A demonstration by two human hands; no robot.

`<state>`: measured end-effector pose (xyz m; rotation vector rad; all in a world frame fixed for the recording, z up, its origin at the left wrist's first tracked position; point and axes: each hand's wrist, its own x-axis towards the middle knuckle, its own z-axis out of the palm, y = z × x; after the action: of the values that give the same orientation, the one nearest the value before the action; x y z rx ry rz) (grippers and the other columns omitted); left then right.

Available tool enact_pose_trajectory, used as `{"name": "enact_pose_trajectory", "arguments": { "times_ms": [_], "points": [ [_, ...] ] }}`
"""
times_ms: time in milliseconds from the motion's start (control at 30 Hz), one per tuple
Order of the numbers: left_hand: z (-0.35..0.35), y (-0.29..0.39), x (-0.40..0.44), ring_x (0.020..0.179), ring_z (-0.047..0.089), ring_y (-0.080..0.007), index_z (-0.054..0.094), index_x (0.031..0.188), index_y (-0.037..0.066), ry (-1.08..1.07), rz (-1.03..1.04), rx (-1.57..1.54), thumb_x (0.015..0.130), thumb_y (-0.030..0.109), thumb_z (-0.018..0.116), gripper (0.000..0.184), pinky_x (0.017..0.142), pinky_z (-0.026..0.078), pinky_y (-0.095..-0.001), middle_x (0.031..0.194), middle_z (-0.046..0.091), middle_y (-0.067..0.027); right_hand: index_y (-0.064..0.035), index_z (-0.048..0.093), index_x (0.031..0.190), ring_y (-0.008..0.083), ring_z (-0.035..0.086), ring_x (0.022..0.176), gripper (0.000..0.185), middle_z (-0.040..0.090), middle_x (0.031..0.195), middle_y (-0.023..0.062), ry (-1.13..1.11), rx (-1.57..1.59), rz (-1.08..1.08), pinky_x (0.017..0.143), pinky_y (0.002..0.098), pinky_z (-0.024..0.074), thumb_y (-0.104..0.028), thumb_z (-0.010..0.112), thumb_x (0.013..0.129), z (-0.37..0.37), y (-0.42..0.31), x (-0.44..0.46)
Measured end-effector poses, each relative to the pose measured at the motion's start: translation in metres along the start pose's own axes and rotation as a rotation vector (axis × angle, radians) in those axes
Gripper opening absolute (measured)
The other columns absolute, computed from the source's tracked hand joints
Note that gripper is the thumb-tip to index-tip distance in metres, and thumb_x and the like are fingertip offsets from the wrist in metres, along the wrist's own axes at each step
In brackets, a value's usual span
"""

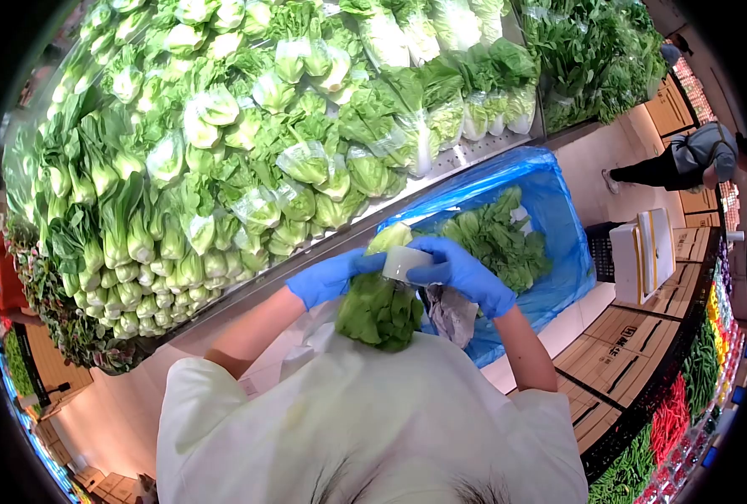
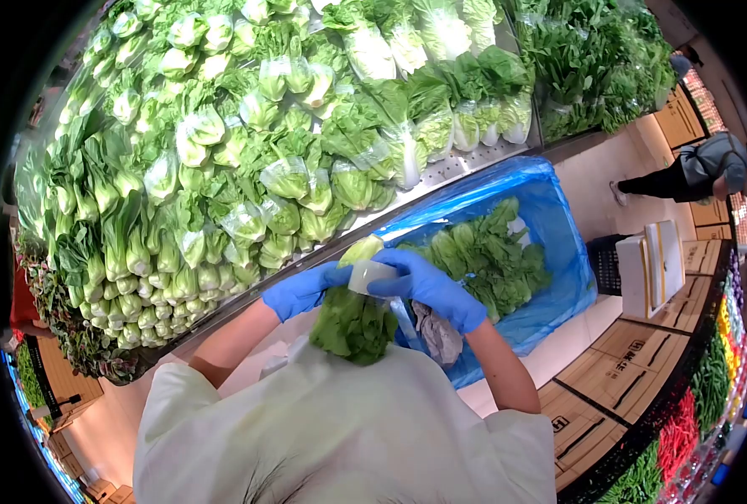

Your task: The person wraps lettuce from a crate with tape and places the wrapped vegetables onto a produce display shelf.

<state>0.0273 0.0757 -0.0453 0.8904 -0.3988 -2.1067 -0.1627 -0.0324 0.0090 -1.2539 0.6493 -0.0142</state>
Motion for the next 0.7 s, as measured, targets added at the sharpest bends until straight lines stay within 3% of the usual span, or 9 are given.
{"name": "enact_pose_trajectory", "arguments": {
  "times_ms": [100,200,433,500,533,600,667,700],
  "points": [
    [0.001,0.003,0.009,0.107,0.052,-0.0135,0.041,0.128,0.002,-0.04,-0.025,-0.001,0.087,0.023,0.055,0.047,0.092,0.043,-0.0286,0.122,0.051,-0.0077,-0.0012,0.057,0.102,0.0077,0.055,0.076,0.033,0.059,0.087,0.0013,0.118,0.112,0.051,0.068,0.0224,0.0461,-0.009,0.069,0.072,-0.01,0.013,-0.001],
    [0.004,0.001,0.015,0.103,0.054,-0.0148,0.046,0.124,0.002,0.084,-0.035,-0.048,0.085,0.02,0.057,0.044,0.09,0.044,-0.0293,0.117,0.054,-0.0074,-0.0015,0.058,0.099,0.008,0.055,0.076,0.032,0.059,0.086,0.0016,0.272,0.132,0.019,0.068,0.0229,0.0465,-0.01,0.071,0.071,-0.007,0.014,-0.007],
    [0.028,0.008,0.025,0.101,0.055,-0.0159,0.046,0.122,0.002,0.116,0.153,-0.157,0.083,0.022,0.06,0.046,0.089,0.045,-0.0308,0.113,0.055,-0.0069,-0.0043,0.056,0.098,0.0088,0.055,0.078,0.035,0.058,0.087,0.0024,0.563,0.104,-0.052,0.072,0.0233,0.0455,-0.012,0.073,0.069,-0.008,0.023,-0.009],
    [0.044,0.02,0.019,0.101,0.055,-0.0157,0.045,0.122,0.002,0.118,0.182,-0.208,0.082,0.022,0.061,0.047,0.089,0.045,-0.0306,0.112,0.055,-0.0066,-0.0055,0.052,0.098,0.012,0.053,0.085,0.042,0.054,0.093,0.0043,0.606,-0.112,-0.367,0.074,0.0244,0.0443,-0.021,0.077,0.067,-0.017,0.037,-0.003],
    [0.051,0.026,0.016,0.101,0.055,-0.0154,0.045,0.122,0.003,0.145,0.213,-0.244,0.082,0.023,0.061,0.047,0.089,0.045,-0.0305,0.112,0.055,-0.0064,-0.0055,0.052,0.098,0.012,0.053,0.085,0.042,0.054,0.093,0.0043,0.609,-0.111,-0.368,0.074,0.0244,0.0443,-0.021,0.077,0.067,-0.018,0.036,-0.005],
    [0.052,0.028,0.02,0.1,0.055,-0.0152,0.045,0.122,0.003,0.173,0.243,-0.279,0.082,0.023,0.062,0.047,0.089,0.045,-0.0303,0.112,0.055,-0.0061,-0.0068,0.049,0.096,0.0137,0.05,0.09,0.043,0.05,0.095,0.0047,0.5,0.274,-0.136,0.078,0.0263,0.0433,-0.021,0.077,0.067,-0.015,0.031,-0.009],
    [0.045,0.023,0.03,0.102,0.053,-0.0166,0.041,0.124,0.006,0.27,0.388,0.026,0.081,0.023,0.061,0.05,0.089,0.044,-0.0293,0.115,0.051,-0.0068,-0.0072,0.047,0.093,0.0137,0.05,0.09,0.041,0.05,0.094,0.0046,0.578,0.173,-0.171,0.078,0.0265,0.0433,-0.02,0.076,0.068,-0.014,0.03,-0.001],
    [0.048,0.024,0.027,0.102,0.053,-0.0166,0.041,0.124,0.006,0.27,0.385,0.028,0.081,0.023,0.061,0.05,0.089,0.044,-0.0293,0.115,0.051,-0.0068,-0.0076,0.046,0.091,0.0137,0.05,0.089,0.039,0.05,0.093,0.0044,0.652,0.07,-0.203,0.078,0.0267,0.0432,-0.019,0.075,0.069,-0.015,0.029,0.002]
  ]
}}
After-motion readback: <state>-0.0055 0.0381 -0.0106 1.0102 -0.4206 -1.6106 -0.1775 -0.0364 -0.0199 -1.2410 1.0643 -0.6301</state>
